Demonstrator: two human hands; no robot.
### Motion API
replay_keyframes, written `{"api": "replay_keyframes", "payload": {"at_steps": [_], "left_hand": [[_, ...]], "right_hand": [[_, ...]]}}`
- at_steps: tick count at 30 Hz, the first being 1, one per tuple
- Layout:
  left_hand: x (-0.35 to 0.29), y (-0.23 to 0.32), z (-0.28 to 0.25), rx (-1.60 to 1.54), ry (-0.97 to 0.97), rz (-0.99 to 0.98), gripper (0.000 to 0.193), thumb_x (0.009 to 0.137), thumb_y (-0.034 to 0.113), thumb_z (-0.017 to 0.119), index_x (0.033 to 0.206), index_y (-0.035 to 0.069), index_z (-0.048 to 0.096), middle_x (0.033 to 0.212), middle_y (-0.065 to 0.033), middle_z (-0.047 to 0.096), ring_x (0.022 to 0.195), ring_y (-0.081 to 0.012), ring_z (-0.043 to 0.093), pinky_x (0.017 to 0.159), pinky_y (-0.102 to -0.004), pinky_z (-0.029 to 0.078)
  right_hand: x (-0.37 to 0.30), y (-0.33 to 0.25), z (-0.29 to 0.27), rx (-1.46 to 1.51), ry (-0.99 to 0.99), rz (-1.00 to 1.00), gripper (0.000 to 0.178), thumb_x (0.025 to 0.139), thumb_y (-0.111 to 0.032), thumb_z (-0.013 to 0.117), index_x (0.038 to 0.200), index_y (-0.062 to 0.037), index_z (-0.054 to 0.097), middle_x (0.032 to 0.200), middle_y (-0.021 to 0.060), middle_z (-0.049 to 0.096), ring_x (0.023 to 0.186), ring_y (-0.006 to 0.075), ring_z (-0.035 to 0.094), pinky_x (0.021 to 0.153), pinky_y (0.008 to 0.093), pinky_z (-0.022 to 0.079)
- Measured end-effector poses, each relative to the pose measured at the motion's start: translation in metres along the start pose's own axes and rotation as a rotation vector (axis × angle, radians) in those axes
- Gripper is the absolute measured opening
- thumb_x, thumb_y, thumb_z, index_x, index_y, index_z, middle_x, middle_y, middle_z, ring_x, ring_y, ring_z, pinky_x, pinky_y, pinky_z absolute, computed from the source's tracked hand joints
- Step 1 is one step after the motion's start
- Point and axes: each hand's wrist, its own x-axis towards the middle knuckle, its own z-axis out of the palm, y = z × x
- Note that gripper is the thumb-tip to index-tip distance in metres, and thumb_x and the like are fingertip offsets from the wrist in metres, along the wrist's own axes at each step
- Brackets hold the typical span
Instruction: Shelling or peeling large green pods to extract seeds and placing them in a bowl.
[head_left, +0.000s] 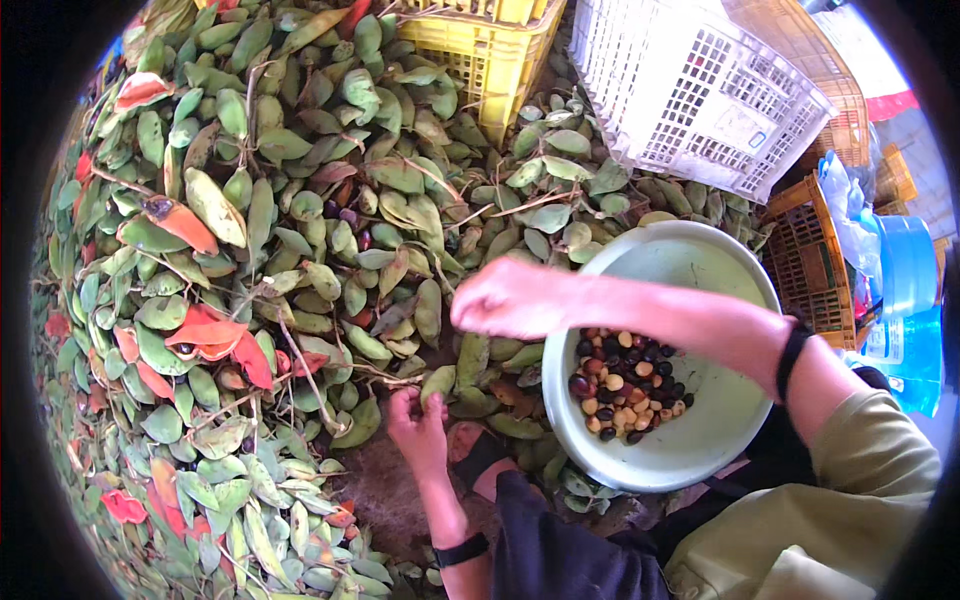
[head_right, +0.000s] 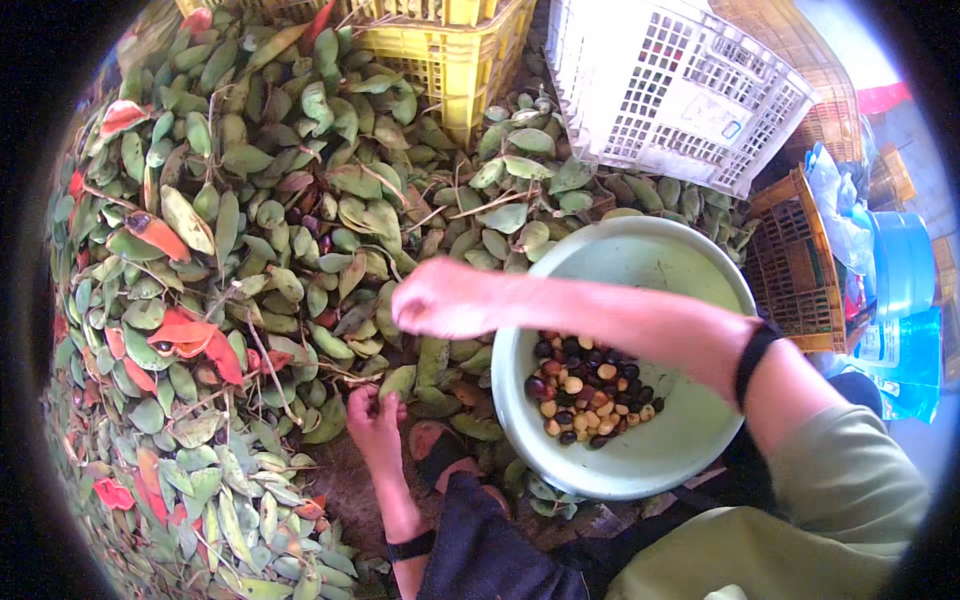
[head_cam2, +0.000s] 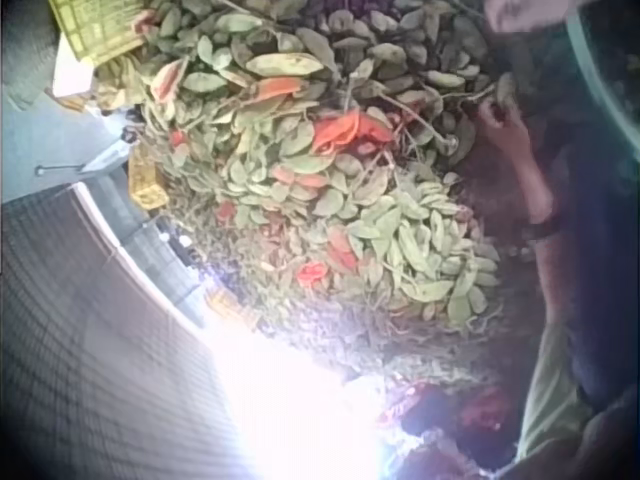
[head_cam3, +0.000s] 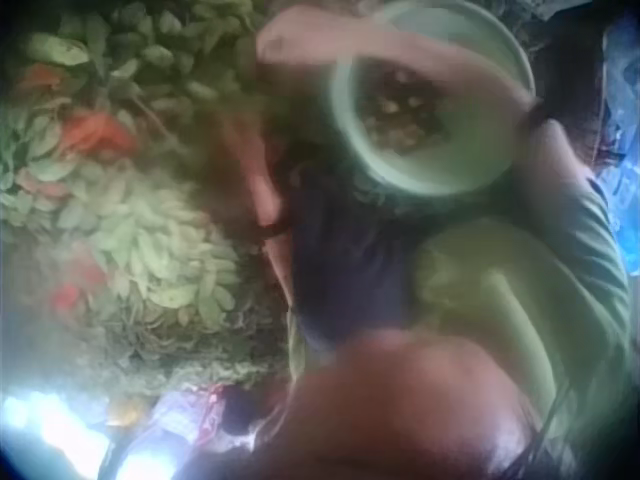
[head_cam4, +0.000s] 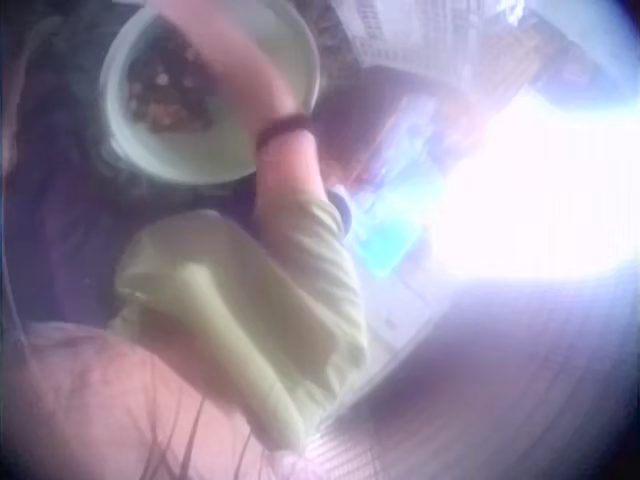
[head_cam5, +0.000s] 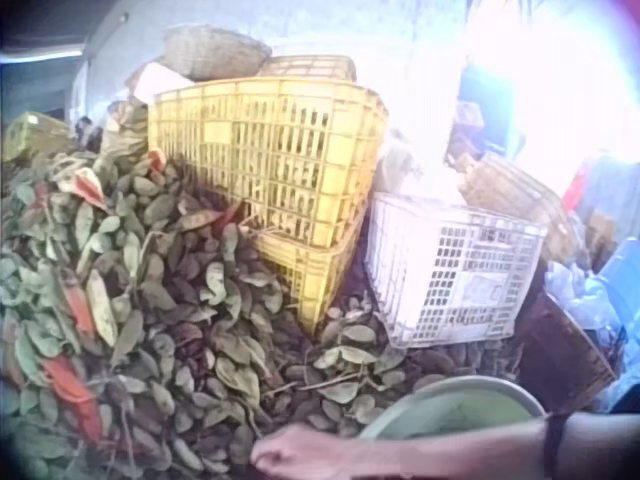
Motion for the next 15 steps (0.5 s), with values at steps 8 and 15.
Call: {"api": "replay_keyframes", "payload": {"at_steps": [8, 15], "left_hand": [[-0.018, -0.007, -0.029, 0.082, 0.038, -0.088, 0.014, 0.082, 0.0, 0.064, 0.095, -0.001, 0.06, 0.081, -0.0054, 0.062, 0.066, -0.0134, 0.059, 0.06, -0.0257, 0.05], [-0.029, -0.004, -0.024, 0.206, 0.028, -0.025, 0.013, 0.079, 0.002, 0.064, 0.092, -0.002, 0.064, 0.08, -0.0053, 0.064, 0.073, -0.0131, 0.057, 0.07, -0.0282, 0.048]], "right_hand": [[0.09, 0.002, 0.117, -0.66, -0.35, 0.22, 0.012, 0.077, -0.007, 0.059, 0.082, 0.0033, 0.062, 0.078, 0.0193, 0.066, 0.077, 0.0345, 0.068, 0.067, 0.0428, 0.054], [0.097, 0.043, 0.151, -0.679, 0.071, 0.222, 0.017, 0.077, -0.013, 0.06, 0.092, -0.0041, 0.064, 0.082, 0.0141, 0.068, 0.081, 0.0296, 0.068, 0.066, 0.0392, 0.055]]}}
